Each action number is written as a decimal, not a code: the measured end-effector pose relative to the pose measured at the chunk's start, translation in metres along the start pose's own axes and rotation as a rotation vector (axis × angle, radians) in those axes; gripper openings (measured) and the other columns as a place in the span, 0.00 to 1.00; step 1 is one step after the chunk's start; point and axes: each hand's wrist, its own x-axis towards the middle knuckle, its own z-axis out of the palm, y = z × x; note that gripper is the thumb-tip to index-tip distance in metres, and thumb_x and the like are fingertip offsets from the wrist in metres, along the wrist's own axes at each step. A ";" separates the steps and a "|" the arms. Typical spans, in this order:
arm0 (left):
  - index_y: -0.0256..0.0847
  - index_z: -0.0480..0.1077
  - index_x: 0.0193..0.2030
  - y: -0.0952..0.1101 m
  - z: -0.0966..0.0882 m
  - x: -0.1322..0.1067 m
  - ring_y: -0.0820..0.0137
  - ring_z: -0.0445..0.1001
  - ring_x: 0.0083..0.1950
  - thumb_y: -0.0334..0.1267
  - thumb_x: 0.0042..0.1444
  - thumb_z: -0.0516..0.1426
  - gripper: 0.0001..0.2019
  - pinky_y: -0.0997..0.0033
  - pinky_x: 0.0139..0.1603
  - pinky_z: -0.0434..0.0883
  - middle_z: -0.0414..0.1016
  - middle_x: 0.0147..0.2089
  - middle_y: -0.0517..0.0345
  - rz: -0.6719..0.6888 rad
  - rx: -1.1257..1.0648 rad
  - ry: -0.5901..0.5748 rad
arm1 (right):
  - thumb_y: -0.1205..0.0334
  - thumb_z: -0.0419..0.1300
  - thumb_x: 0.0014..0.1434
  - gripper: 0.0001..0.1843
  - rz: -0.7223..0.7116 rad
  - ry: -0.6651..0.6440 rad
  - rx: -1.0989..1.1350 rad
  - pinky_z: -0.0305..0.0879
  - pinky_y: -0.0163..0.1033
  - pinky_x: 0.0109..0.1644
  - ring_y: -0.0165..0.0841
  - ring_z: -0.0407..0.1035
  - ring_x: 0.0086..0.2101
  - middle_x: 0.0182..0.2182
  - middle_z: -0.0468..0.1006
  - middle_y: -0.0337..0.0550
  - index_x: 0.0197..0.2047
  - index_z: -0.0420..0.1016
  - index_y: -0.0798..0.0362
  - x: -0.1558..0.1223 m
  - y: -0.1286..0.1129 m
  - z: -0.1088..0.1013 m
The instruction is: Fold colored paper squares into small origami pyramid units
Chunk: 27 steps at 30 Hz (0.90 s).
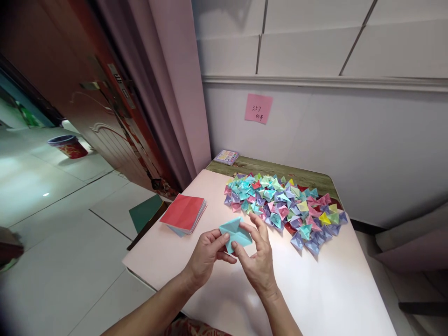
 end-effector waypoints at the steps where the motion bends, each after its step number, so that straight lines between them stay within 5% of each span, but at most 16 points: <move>1: 0.31 0.77 0.39 0.000 0.000 0.000 0.70 0.75 0.28 0.50 0.51 0.64 0.20 0.69 0.30 0.79 0.75 0.29 0.54 -0.014 -0.001 -0.011 | 0.58 0.63 0.57 0.19 -0.007 -0.017 0.017 0.61 0.58 0.60 0.48 0.58 0.61 0.62 0.63 0.50 0.52 0.74 0.46 0.000 0.001 -0.001; 10: 0.30 0.75 0.41 0.004 0.001 -0.002 0.65 0.78 0.29 0.63 0.54 0.55 0.31 0.65 0.30 0.79 0.77 0.32 0.48 -0.031 -0.112 -0.064 | 0.62 0.56 0.61 0.13 -0.110 -0.113 -0.007 0.60 0.57 0.61 0.49 0.59 0.61 0.63 0.63 0.45 0.43 0.81 0.45 -0.001 -0.008 -0.009; 15: 0.32 0.76 0.46 0.002 0.000 -0.004 0.69 0.77 0.30 0.50 0.52 0.64 0.22 0.68 0.33 0.78 0.77 0.34 0.52 0.032 0.006 -0.092 | 0.59 0.58 0.62 0.11 -0.077 -0.036 -0.026 0.62 0.55 0.59 0.47 0.62 0.59 0.60 0.67 0.47 0.45 0.80 0.45 0.000 -0.008 -0.007; 22: 0.35 0.77 0.44 0.005 -0.002 -0.006 0.68 0.77 0.34 0.45 0.51 0.65 0.18 0.69 0.36 0.76 0.79 0.38 0.49 0.079 0.101 -0.096 | 0.57 0.60 0.62 0.13 -0.111 -0.027 -0.115 0.64 0.57 0.57 0.47 0.65 0.56 0.57 0.71 0.49 0.49 0.79 0.44 0.000 0.001 -0.006; 27: 0.34 0.77 0.40 0.006 -0.003 -0.005 0.70 0.76 0.32 0.42 0.51 0.65 0.14 0.69 0.37 0.75 0.78 0.36 0.51 0.097 0.128 -0.087 | 0.56 0.61 0.61 0.11 -0.007 -0.083 -0.016 0.71 0.47 0.46 0.42 0.73 0.44 0.42 0.79 0.47 0.46 0.80 0.46 -0.002 0.000 -0.007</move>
